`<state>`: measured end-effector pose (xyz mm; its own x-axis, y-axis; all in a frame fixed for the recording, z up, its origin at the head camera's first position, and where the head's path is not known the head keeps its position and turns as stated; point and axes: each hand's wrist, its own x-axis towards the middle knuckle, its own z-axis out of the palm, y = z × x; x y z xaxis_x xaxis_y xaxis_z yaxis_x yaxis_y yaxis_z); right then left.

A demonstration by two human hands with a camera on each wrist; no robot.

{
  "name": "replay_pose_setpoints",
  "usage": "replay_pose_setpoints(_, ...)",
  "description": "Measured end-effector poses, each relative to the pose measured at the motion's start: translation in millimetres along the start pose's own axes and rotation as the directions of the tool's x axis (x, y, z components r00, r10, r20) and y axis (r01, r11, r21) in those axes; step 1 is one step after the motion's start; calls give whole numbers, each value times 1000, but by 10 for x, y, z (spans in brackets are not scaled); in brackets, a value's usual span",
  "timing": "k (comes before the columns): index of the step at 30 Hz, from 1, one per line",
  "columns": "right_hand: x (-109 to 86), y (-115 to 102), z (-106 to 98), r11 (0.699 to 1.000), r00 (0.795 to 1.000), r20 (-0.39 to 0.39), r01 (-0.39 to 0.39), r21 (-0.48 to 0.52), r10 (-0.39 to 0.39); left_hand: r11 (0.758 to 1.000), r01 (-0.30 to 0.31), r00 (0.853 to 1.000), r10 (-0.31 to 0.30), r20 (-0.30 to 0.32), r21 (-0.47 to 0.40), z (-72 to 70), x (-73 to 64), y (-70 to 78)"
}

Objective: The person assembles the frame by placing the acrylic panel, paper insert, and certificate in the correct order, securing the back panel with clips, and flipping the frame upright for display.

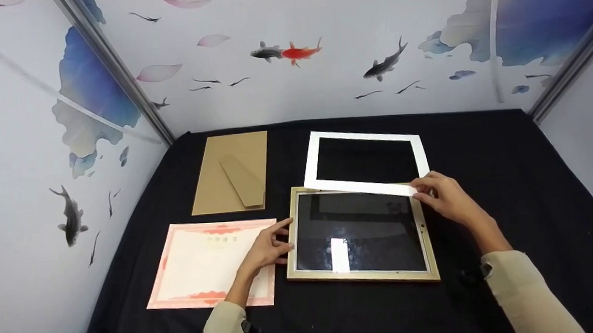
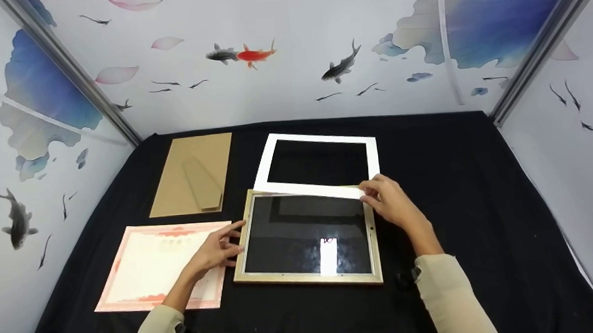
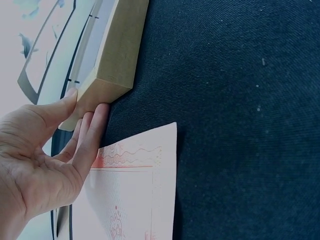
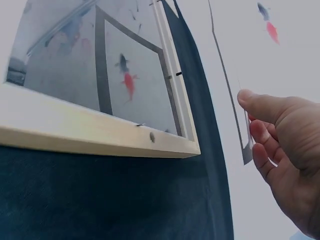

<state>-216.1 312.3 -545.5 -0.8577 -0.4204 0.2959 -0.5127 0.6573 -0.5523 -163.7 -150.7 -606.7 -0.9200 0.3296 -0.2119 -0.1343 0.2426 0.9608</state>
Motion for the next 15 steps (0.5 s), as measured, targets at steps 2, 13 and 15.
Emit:
replay_pose_setpoints(2,-50,-28,10,1000,1000,-4,24,7,-24,1000,10,1000,-10,-1,-6,-6,-1,15)
replay_pose_setpoints(13,-377,-217,127,998,998,58,21,66,-24,999,29,1000,-29,-9,-24,-22,-14,65)
replay_pose_setpoints(15,-433,-259,159,997,996,93,-1,74,-6,999,18,1000,-19,-7,-34,-16,-19,63)
